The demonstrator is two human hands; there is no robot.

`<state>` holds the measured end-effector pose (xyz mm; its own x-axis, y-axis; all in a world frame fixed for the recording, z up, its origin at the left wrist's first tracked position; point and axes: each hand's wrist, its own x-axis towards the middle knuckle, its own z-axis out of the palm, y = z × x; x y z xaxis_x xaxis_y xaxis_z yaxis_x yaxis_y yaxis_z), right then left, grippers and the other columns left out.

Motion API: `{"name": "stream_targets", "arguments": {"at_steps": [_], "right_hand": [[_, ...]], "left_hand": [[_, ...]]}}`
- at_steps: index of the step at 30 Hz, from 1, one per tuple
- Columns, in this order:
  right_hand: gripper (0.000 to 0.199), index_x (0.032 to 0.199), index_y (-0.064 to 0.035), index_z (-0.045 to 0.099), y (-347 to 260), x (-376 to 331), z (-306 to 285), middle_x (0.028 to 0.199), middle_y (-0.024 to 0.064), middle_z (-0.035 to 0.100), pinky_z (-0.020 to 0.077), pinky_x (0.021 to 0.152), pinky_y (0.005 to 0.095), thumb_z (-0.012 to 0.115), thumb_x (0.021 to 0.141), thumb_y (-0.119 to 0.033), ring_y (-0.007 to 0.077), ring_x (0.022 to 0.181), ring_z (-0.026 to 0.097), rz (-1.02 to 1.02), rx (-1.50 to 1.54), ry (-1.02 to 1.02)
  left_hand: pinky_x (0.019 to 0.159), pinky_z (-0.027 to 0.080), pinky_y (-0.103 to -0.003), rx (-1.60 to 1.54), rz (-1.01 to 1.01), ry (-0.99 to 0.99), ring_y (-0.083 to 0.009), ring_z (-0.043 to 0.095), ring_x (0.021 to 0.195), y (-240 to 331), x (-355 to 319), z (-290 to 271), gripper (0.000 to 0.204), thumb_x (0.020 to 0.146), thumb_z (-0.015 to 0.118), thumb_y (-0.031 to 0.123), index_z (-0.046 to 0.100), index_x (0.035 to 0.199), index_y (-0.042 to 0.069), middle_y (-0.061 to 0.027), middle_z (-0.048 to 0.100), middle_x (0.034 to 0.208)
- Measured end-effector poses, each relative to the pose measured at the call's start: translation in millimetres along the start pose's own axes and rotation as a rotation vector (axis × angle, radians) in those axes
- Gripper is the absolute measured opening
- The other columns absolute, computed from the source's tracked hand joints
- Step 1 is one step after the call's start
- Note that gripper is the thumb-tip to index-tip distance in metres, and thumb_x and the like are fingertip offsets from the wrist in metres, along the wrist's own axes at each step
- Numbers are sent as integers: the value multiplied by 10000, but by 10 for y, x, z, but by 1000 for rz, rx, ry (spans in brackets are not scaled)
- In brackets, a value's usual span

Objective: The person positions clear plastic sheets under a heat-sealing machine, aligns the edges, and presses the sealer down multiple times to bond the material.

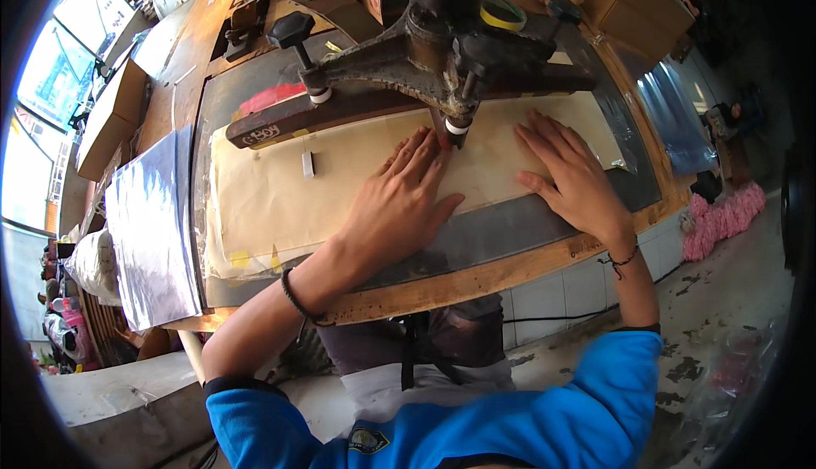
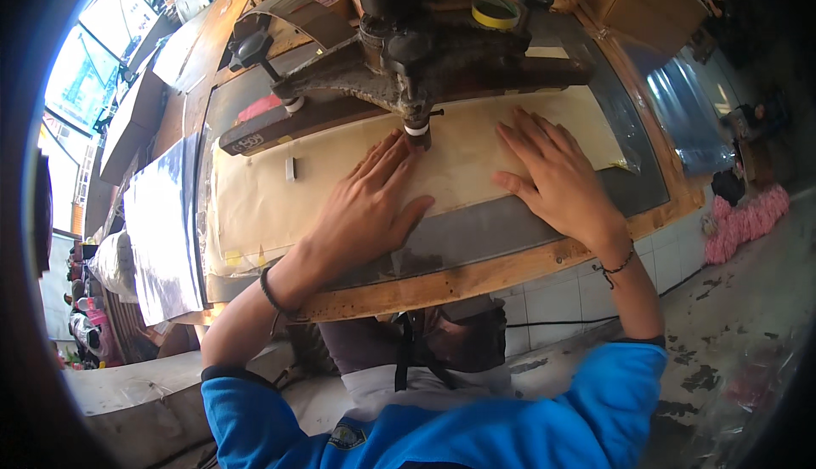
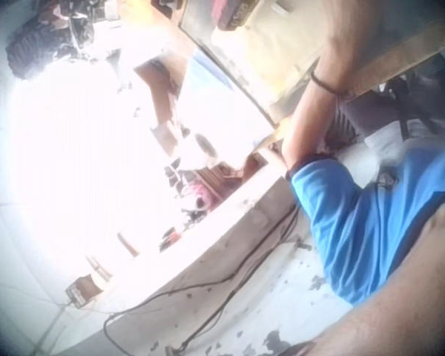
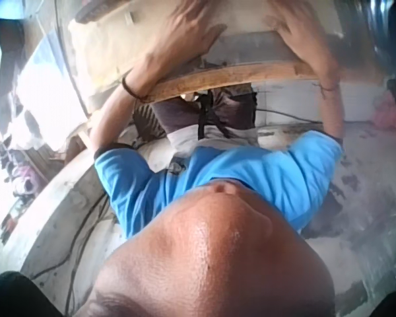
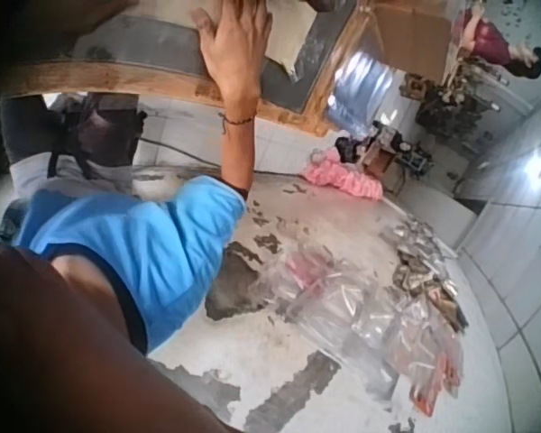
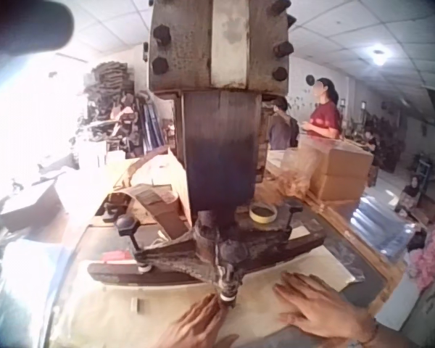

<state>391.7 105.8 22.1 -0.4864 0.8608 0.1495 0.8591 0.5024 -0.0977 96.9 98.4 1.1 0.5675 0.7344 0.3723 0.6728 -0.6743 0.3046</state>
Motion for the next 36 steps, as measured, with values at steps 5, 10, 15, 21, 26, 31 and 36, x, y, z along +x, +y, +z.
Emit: {"name": "stream_targets", "arguments": {"at_steps": [5, 10, 15, 21, 26, 31, 36], "right_hand": [[697, 1523, -68, 471, 4, 71, -348, 1603, 206, 408, 386, 1185, 472, 642, 982, -473, 407, 1456, 394, -43, 70, -249], [782, 1519, -65, 487, 55, 240, -542, 1609, 214, 400, 370, 1195, 447, 729, 902, -480, 384, 1450, 403, -110, 83, -428], [858, 1510, -84, 520, 256, 311, -610, 1607, 204, 416, 377, 1180, 437, 833, 794, -439, 386, 1402, 437, -209, 163, -495], [892, 1504, -121, 555, 584, 339, -658, 1646, 139, 399, 382, 1168, 429, 891, 725, -397, 339, 1367, 455, -270, 323, -636], [874, 1481, -115, 581, 607, 351, -717, 1650, 101, 407, 377, 1171, 425, 897, 709, -374, 320, 1363, 463, -310, 424, -756], [839, 1472, -119, 588, 714, 380, -609, 1652, 69, 408, 317, 1225, 470, 887, 723, -352, 345, 1480, 375, -325, 422, -665], [853, 1494, -137, 565, 628, 418, -538, 1661, 62, 391, 231, 1272, 512, 879, 732, -358, 352, 1555, 276, -308, 361, -624]], "left_hand": [[1206, 374, -472, -43, -10, -23, -437, 451, 1436, -37, 4, 4, 555, 973, 661, 248, 544, 1384, -105, -303, 514, 1486], [1225, 352, -474, -38, 10, -25, -422, 444, 1447, -54, -1, -36, 535, 984, 646, 239, 550, 1375, -114, -301, 527, 1473], [1245, 314, -487, -65, 12, -27, -410, 414, 1474, -82, -26, -13, 584, 990, 642, 260, 515, 1416, -119, -303, 503, 1497], [1256, 287, -496, -127, 3, -120, -402, 366, 1507, -69, -41, -137, 757, 945, 691, 373, 461, 1465, -127, -309, 437, 1552], [1253, 290, -492, -124, 9, -133, -402, 368, 1507, -80, -56, -132, 794, 934, 703, 404, 451, 1475, -121, -305, 429, 1561], [1251, 290, -492, -122, 1, -134, -401, 364, 1509, -80, -62, -121, 802, 942, 695, 408, 429, 1494, -109, -299, 415, 1573], [1254, 284, -492, -121, -16, -115, -398, 359, 1511, -66, -60, -95, 804, 945, 693, 411, 422, 1500, -103, -291, 413, 1578]]}}
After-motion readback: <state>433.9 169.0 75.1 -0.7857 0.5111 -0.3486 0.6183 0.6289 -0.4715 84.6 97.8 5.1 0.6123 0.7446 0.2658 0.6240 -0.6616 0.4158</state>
